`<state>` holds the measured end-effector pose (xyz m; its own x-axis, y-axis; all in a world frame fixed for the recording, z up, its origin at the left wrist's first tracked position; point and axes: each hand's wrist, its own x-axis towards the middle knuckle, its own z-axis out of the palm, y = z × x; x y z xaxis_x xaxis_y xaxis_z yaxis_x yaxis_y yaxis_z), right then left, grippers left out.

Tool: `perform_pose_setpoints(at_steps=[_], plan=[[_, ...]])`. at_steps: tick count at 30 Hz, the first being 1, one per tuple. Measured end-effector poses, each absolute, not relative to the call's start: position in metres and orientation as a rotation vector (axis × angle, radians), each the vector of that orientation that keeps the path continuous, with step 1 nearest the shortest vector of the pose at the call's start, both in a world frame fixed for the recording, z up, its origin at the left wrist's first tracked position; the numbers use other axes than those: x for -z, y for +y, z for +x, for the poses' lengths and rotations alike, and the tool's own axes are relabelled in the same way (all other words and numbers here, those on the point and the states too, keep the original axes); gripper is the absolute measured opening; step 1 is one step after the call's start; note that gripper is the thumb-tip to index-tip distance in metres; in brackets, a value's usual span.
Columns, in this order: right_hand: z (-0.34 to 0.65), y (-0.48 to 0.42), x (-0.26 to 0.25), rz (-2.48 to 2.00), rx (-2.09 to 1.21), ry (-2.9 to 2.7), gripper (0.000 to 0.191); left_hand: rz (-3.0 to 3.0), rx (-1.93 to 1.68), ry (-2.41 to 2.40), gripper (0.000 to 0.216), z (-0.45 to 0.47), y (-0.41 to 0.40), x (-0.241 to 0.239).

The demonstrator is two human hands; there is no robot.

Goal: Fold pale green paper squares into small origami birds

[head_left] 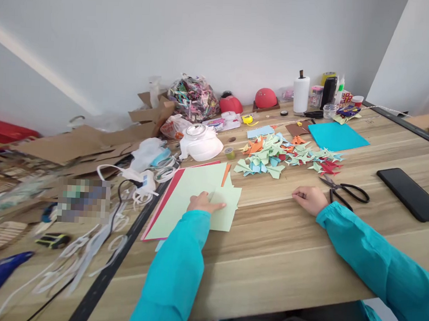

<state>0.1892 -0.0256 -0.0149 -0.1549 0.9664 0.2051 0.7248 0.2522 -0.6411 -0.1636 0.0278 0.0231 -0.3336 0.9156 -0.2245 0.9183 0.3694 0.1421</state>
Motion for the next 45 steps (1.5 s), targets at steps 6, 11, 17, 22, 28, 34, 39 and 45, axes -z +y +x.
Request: perform_pose_setpoints(at_steps=[6, 11, 17, 22, 28, 34, 39, 45], plan=[[0.190, -0.024, 0.018, -1.521, -0.517, -1.954, 0.016, 1.604, -0.339, 2.214, 0.078, -0.160, 0.027, -0.034], [0.188, -0.028, 0.014, -1.424, -0.505, -1.955, 0.023, 1.383, -0.930, 1.623, 0.051, -0.117, -0.002, -0.057], [0.180, -0.043, 0.002, -1.156, -0.774, -1.809, 0.041, 1.102, -1.240, 1.234, 0.057, -0.047, -0.017, -0.042], [0.175, -0.039, 0.007, -1.157, -0.966, -1.539, 0.039, 1.068, -1.170, 1.267, 0.042, -0.023, -0.023, -0.022], [0.187, -0.029, 0.008, -1.317, -0.916, -1.190, 0.041, 1.099, -0.962, 1.135, 0.034, -0.020, -0.033, -0.016], [0.192, -0.030, -0.001, -1.378, -0.952, -1.120, 0.040, 1.091, -1.111, 1.059, 0.051, -0.029, -0.028, -0.011], [0.190, -0.032, -0.003, -1.397, -0.941, -1.133, 0.036, 1.077, -1.095, 1.059, 0.049, -0.036, -0.027, -0.006], [0.189, -0.034, -0.002, -1.403, -0.920, -1.173, 0.034, 1.040, -1.063, 1.064, 0.042, -0.037, -0.029, -0.011]])
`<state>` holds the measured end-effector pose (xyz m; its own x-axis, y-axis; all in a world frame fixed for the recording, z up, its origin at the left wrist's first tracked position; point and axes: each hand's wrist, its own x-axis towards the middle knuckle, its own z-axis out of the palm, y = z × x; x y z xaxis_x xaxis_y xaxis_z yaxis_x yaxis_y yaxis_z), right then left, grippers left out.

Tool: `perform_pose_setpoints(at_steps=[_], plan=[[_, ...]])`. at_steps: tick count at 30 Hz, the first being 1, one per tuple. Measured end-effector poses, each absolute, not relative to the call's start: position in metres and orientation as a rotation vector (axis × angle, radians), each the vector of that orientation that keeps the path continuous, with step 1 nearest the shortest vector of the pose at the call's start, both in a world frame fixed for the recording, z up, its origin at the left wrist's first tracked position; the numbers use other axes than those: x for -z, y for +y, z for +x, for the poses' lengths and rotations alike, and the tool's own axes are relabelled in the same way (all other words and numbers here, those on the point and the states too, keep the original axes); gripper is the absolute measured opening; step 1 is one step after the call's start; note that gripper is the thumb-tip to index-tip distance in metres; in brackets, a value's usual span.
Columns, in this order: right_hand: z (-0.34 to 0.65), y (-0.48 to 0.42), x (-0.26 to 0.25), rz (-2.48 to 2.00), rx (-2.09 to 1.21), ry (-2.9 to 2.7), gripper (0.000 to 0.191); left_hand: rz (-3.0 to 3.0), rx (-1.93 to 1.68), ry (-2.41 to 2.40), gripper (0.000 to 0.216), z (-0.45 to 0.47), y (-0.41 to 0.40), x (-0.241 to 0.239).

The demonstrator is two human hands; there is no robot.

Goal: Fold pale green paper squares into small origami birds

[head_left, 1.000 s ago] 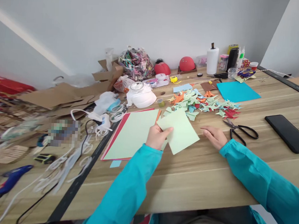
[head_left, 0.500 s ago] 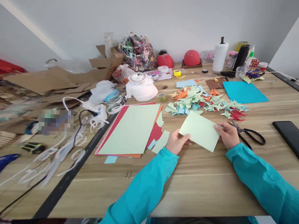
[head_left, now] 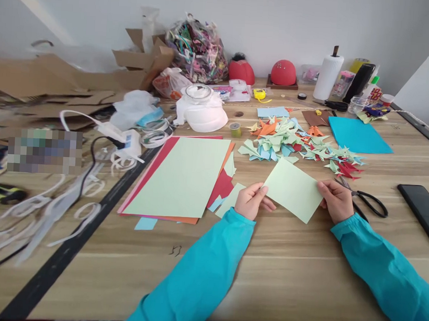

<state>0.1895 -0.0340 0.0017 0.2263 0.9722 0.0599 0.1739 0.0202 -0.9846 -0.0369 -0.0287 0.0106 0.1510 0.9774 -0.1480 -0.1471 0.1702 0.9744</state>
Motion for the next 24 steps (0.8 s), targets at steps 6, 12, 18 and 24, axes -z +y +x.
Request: perform_pose_setpoints(at_steps=[6, 12, 18, 24], plan=[[0.190, -0.033, -0.001, -1.392, -0.921, -1.183, 0.035, 1.022, -1.120, 1.091, 0.039, -0.036, -0.032, -0.018], [0.191, -0.032, 0.000, -1.382, -0.910, -1.186, 0.033, 1.025, -1.158, 1.113, 0.036, -0.034, -0.034, -0.021], [0.192, -0.031, 0.002, -1.404, -0.828, -1.237, 0.032, 1.077, -1.211, 1.138, 0.034, -0.034, -0.033, -0.018], [0.189, -0.038, -0.009, -1.213, -0.345, -1.475, 0.011, 1.146, -1.325, 1.125, 0.031, -0.036, -0.031, -0.013]])
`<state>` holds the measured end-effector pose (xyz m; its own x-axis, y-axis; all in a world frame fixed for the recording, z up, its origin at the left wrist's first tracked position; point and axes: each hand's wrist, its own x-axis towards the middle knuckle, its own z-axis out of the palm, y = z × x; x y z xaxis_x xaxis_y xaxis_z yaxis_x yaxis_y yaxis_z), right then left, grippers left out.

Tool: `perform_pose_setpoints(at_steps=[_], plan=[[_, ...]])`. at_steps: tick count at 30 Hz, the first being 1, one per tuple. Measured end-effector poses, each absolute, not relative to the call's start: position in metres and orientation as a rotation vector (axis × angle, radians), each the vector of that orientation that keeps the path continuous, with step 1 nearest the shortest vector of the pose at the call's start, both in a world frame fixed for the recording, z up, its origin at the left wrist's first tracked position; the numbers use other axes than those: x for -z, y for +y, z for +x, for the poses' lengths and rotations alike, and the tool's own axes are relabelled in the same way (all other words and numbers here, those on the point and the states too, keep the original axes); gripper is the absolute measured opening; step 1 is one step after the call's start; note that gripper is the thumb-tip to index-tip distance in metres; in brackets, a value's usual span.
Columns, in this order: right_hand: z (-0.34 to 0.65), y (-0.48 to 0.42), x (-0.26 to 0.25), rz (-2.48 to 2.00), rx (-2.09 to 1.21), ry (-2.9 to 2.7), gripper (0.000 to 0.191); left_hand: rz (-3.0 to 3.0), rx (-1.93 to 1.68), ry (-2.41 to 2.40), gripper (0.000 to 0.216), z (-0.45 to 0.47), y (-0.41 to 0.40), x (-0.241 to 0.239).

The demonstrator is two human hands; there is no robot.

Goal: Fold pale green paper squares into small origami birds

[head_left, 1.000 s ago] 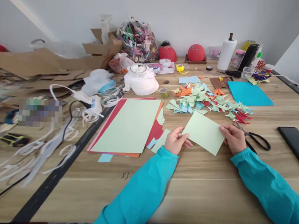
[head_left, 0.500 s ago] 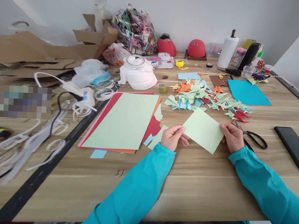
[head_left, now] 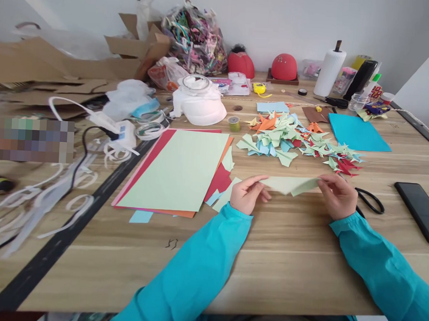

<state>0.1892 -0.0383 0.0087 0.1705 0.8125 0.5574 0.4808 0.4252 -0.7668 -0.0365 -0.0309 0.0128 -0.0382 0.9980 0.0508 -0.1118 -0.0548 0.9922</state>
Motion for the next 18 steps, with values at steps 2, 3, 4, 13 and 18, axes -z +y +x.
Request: perform_pose_setpoints(at_steps=[2, 3, 4, 13, 18], plan=[[0.189, -0.045, -0.013, -1.141, -0.116, -1.632, 0.010, 1.194, -1.328, 1.165, 0.028, -0.038, -0.030, -0.010], [0.188, -0.048, -0.014, -1.109, -0.020, -1.731, 0.013, 1.229, -1.326, 1.188, 0.025, -0.039, -0.029, -0.008], [0.189, -0.050, -0.014, -1.067, 0.074, -1.827, 0.016, 1.271, -1.323, 1.201, 0.023, -0.039, -0.028, -0.006], [0.187, -0.046, -0.002, -0.926, 0.194, -2.422, 0.025, 2.138, -1.082, 1.277, 0.025, -0.044, -0.025, 0.007], [0.182, -0.048, -0.004, -0.985, 0.154, -2.513, 0.024, 2.576, -0.873, 1.364, 0.026, -0.044, -0.031, 0.010]])
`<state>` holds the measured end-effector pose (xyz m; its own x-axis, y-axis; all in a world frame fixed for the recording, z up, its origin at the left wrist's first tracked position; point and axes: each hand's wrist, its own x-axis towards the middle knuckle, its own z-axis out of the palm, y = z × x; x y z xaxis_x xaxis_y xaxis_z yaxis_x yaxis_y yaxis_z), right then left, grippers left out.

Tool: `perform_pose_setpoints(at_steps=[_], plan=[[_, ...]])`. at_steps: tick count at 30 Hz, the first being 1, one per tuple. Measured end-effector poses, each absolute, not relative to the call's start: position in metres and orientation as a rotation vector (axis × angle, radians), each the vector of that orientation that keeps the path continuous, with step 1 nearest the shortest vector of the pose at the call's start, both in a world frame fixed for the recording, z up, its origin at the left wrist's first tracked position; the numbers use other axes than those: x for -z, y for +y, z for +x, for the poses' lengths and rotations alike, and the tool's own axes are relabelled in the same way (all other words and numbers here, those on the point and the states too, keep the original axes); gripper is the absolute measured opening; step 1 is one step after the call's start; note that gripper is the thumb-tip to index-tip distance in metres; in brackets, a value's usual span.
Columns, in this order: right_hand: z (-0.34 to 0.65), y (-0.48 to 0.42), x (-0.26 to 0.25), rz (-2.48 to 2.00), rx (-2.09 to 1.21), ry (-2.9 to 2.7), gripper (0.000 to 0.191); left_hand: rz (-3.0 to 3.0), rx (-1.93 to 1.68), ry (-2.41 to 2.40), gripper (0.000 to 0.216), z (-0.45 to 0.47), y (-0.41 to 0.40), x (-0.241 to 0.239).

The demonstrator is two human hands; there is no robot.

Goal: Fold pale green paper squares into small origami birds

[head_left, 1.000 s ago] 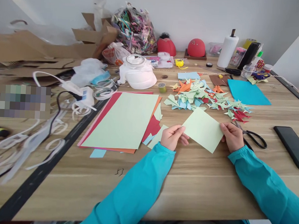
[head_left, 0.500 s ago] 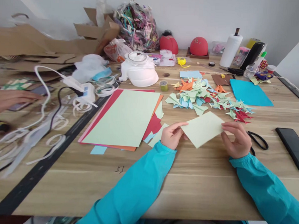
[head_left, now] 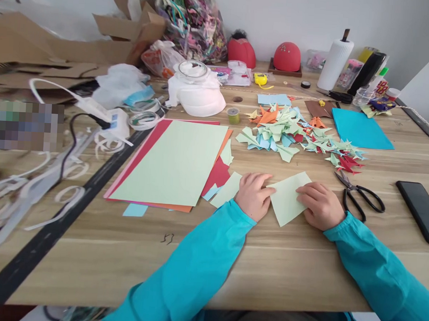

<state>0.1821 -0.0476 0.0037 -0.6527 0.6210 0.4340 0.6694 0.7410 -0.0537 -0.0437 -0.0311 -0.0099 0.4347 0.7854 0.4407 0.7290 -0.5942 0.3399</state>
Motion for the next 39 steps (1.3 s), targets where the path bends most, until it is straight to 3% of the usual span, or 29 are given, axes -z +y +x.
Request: perform_pose_setpoints(at_steps=[12, 20, 24, 26, 39], plan=[[0.179, -0.052, -0.010, -1.121, 0.035, -2.511, 0.017, 2.518, -0.890, 1.532, 0.016, -0.041, -0.036, 0.004], [0.166, -0.062, -0.013, -1.268, -0.285, -2.175, 0.019, 2.480, -0.947, 1.586, 0.011, -0.036, -0.043, 0.000], [0.165, -0.063, -0.013, -1.321, -0.384, -2.106, 0.019, 2.477, -1.072, 1.720, 0.033, -0.029, -0.058, -0.008], [0.165, -0.063, -0.014, -1.350, -0.412, -2.080, 0.017, 2.587, -1.083, 1.581, 0.034, -0.022, -0.072, -0.011], [0.165, -0.072, -0.023, -1.263, -0.500, -2.218, 0.017, 2.772, -0.538, 1.402, 0.055, -0.004, -0.108, -0.002]])
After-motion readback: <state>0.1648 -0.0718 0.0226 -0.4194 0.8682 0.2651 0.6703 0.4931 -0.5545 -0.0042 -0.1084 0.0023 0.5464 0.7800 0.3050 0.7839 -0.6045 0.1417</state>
